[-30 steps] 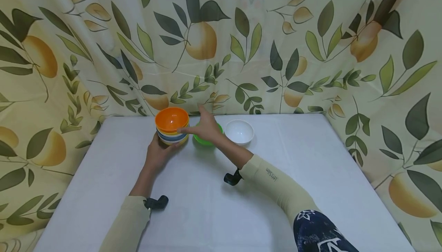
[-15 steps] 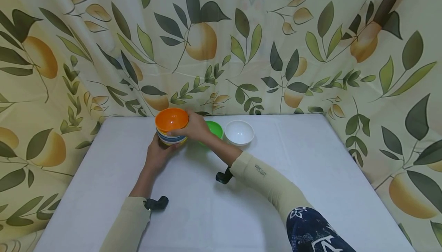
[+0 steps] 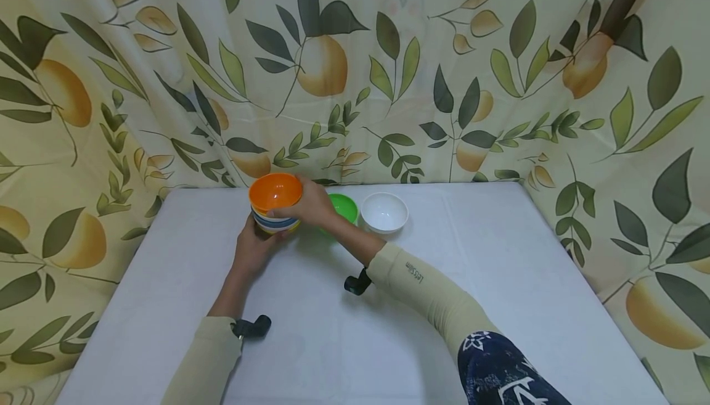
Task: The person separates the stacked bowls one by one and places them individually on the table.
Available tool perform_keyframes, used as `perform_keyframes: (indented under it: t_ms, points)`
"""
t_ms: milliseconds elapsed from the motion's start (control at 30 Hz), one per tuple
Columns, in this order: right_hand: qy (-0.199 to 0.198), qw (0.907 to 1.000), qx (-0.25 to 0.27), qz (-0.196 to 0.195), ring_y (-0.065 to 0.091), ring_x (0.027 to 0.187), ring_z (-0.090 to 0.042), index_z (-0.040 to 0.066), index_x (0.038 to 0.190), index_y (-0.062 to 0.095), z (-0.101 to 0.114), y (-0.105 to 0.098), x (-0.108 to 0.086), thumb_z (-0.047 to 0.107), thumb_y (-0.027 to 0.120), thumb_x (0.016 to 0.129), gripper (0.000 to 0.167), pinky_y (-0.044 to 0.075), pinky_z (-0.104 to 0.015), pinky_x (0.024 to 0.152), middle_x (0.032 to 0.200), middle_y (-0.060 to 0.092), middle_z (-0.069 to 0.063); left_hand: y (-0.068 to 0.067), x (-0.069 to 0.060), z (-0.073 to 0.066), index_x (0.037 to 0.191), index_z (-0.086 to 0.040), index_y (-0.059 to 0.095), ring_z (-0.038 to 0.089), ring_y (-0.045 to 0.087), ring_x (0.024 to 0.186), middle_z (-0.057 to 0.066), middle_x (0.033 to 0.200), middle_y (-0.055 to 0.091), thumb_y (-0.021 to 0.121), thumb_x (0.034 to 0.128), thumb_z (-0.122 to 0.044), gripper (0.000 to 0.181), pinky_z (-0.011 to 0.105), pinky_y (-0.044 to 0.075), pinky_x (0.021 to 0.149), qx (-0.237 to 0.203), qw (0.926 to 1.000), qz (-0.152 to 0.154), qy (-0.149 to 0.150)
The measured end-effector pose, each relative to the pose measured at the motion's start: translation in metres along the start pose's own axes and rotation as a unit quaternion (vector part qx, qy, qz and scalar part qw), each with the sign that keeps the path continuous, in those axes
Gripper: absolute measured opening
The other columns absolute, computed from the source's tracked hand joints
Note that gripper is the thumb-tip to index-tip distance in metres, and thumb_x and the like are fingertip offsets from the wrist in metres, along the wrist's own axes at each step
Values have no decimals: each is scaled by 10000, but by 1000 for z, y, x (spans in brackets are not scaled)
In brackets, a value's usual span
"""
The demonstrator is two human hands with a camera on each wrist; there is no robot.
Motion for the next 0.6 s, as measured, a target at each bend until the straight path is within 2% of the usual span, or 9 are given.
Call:
perform_keyframes:
  t_ms: [367,600]
  points:
    - [-228,9994,33,-265,677,1059,-179,65,1467,547,1,-1,0,395,970,733,910,585,-279,882,1255,712,-65,1,-1,-2,1696,-128,129,356,283,1543,165,1680,320,822,882,-551,1150,561,227,1265,29,10000,46,2]
    - [-395,9982,229,-388,675,1086,-187,63,1475,530,9,-6,-4,366,966,753,897,583,-279,903,1277,706,-71,-1,-2,-3,1681,-123,187,341,311,1532,156,1648,379,829,889,-521,1094,558,225,1266,-54,10000,16,79]
Point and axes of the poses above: each hand's wrist, its own x-axis towards the middle knuckle, its own y-axis out of the palm, z = x × y, the point moved 5 cm from there along x, towards the middle knuckle
